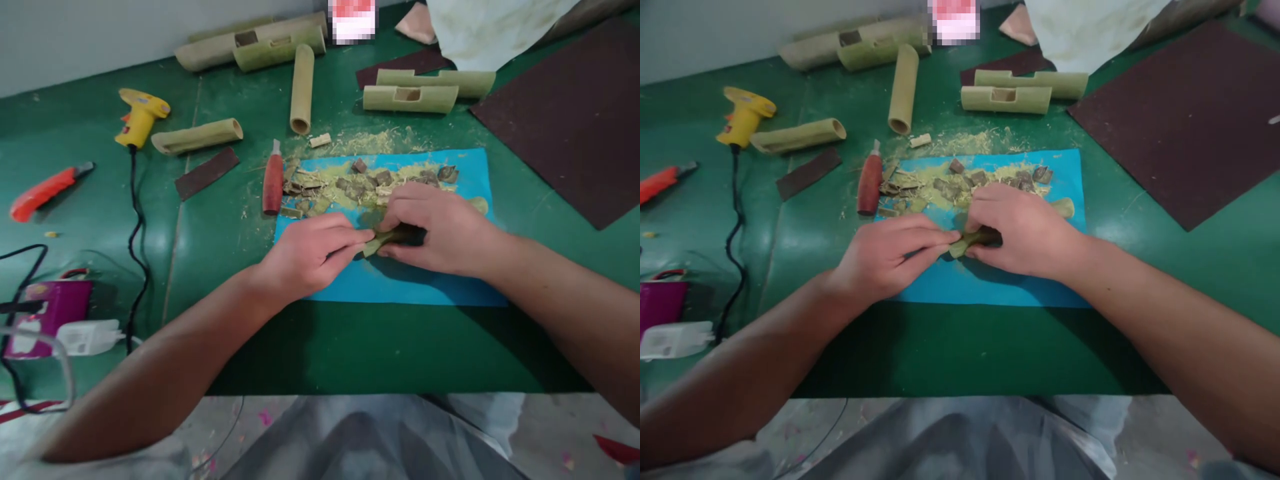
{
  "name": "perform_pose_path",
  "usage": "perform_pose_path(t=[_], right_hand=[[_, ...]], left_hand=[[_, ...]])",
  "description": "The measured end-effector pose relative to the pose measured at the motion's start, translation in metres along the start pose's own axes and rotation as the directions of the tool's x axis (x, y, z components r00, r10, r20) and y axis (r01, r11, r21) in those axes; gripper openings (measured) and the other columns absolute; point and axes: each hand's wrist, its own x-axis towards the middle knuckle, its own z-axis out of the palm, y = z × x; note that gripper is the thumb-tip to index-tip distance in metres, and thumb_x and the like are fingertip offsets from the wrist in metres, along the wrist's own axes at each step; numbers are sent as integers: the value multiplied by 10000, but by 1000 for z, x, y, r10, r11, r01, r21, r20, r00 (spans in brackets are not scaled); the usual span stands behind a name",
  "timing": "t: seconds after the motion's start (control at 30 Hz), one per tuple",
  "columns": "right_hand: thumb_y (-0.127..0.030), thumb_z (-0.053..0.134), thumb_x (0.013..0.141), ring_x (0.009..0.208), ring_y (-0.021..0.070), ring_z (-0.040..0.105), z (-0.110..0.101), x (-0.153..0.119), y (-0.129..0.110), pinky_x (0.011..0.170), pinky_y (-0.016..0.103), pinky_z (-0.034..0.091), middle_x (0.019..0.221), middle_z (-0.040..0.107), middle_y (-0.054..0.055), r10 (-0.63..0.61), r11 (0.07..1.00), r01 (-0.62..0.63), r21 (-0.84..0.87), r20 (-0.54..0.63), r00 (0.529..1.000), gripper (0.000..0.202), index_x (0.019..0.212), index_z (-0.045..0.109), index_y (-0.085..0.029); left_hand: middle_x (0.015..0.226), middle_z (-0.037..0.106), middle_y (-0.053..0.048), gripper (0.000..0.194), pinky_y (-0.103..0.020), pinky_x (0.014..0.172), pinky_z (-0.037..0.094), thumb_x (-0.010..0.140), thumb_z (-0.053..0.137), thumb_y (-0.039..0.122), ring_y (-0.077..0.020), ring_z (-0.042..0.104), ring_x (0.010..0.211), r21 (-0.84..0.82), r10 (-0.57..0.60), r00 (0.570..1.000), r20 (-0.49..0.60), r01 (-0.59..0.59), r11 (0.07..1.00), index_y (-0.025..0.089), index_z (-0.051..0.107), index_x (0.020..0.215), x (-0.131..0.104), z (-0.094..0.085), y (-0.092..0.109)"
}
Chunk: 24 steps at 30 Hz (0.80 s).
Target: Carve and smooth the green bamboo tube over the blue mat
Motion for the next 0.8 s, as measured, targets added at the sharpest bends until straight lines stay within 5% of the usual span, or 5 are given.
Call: perform_pose_path(t=[0.8], right_hand=[[-365,682,913,806,185,522,2,2,5,746,347,379,815,572,2,-9,1000,9,11,-8,1000,182,820,598,-233]], left_hand=[[950,768,-68,297,-249,768,593,1095,509,247,-163,740,841,103,-2,999,41,-2,995,178,779,1198,-2,-1,3]])
